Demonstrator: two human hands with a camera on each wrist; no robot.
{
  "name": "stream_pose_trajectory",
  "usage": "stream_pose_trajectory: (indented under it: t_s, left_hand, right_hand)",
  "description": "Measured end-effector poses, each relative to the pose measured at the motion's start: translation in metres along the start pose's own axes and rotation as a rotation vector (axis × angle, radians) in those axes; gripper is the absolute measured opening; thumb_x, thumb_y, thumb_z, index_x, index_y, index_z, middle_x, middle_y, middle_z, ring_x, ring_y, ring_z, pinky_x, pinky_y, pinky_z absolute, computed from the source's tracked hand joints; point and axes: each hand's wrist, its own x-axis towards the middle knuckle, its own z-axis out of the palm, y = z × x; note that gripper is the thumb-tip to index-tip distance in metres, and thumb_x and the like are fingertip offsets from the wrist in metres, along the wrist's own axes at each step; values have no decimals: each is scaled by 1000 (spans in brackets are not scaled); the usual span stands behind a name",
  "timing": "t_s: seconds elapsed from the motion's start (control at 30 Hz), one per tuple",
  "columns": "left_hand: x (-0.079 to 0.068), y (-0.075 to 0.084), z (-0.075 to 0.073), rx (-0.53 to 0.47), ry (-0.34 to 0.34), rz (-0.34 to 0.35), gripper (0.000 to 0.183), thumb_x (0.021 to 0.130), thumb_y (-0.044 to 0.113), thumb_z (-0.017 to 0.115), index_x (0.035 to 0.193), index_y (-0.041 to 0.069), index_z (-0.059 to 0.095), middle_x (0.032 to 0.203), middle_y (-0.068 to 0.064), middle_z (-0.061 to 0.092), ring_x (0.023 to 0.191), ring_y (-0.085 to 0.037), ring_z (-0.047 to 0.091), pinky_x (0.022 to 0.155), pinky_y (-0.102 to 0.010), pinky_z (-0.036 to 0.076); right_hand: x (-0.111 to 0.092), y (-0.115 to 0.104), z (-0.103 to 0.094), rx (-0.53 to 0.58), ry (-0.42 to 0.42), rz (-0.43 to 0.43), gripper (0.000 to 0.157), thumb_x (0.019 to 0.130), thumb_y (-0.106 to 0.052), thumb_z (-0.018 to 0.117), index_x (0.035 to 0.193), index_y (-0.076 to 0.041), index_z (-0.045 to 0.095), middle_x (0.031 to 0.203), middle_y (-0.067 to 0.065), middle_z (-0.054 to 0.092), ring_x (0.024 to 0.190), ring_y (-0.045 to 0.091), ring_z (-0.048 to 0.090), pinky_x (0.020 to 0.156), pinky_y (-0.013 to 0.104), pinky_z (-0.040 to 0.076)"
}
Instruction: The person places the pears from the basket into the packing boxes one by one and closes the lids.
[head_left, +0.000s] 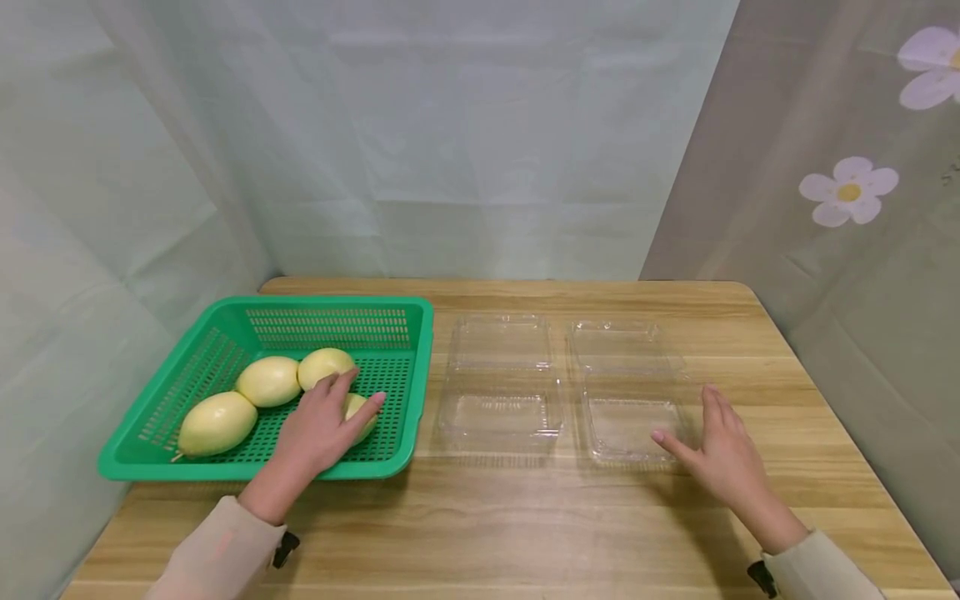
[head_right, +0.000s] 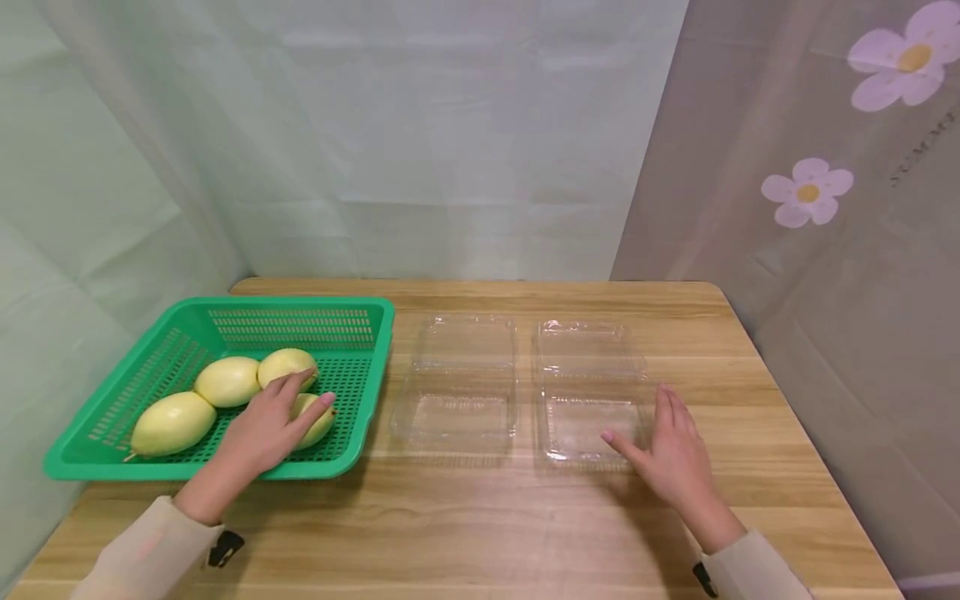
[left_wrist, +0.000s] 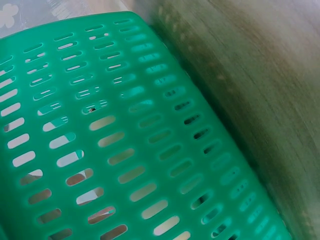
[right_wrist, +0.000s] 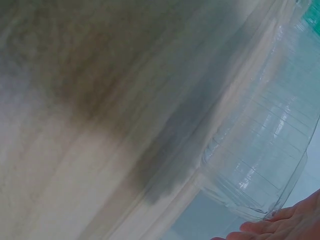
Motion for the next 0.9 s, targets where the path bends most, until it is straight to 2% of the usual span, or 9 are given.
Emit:
stream_pose_trajectory:
  t_s: [0.17,0.57,0.9]
  left_hand:
    - [1,-1,1,3,-21,-6,74,96,55,40,143,-2,35,138,-34,38,124,-50,41,85,-63,43]
    - [3,-4,3,13,-46,-22,87,81,51,65,143,-2,34,132,-38,41,114,-54,48,80,-62,47]
    - [5,-8,3,19,-159,-74,100,72,43,77,143,-7,28,132,-42,37,116,-57,42,83,-64,44]
  right_hand:
    - [-1,1,2,1,14,-8,103,86,-52,62,143,17,12,144,41,22,129,58,24,102,68,24]
    - [-6,4,7,1,14,-3,104,83,-52,65,143,17,15,144,41,22,128,58,25,102,68,25]
    - [-10,2,10,-12,6,8,108,81,-52,68,142,19,15,142,43,23,127,59,26,101,68,26]
